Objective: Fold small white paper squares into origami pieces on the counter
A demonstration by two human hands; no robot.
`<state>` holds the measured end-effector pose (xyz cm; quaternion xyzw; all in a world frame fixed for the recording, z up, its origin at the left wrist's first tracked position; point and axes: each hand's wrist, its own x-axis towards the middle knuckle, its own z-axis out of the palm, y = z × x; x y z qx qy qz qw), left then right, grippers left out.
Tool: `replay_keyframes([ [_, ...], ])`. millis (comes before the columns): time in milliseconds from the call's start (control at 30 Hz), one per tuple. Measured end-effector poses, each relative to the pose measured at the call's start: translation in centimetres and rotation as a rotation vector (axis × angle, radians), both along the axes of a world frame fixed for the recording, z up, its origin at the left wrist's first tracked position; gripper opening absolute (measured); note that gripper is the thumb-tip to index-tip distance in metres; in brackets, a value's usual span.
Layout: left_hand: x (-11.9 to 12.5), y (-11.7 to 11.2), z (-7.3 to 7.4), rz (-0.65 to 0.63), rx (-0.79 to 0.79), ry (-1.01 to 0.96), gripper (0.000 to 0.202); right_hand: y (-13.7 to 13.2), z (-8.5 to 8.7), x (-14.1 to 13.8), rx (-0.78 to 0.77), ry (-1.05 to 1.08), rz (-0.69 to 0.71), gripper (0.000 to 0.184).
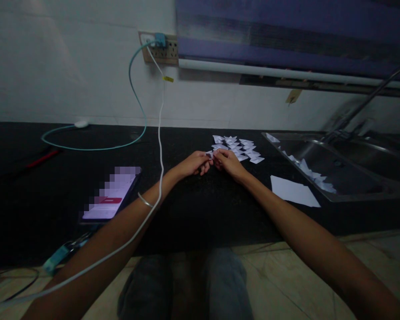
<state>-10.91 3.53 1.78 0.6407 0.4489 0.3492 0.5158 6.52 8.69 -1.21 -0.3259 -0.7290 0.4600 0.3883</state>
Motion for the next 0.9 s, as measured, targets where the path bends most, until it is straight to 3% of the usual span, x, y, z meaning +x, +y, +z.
replay_keyframes([
  [133, 0.2, -0.1, 0.2, 0.024, 0.018, 0.038, 0.034, -0.1, 0.1, 0.0, -0.013, -0.019, 0.027, 0.04],
  [367, -0.2, 0.6, -1.0, -0.05, 0.011, 0.023, 0.035, -0.2, 0.4, 0.2, -0.026, -0.032, 0.057, 0.048],
  [533, -0.1, 0.4, -1.0, -0.049, 0.028, 0.014, 0.037, 0.0, 0.4, 0.3, -0.04, -0.041, 0.066, 0.044],
  [733, -1.1, 0.4, -0.1, -0.205, -0.058, 0.013, 0.023, -0.2, 0.5, 0.5, -0.029, -0.058, 0.076, 0.041],
  [900, -1.4, 0.7, -0.5, -0.196, -0.036, -0.016, 0.054, -0.6, 0.9, 0.5, -0.028, -0.028, 0.093, 0.037],
])
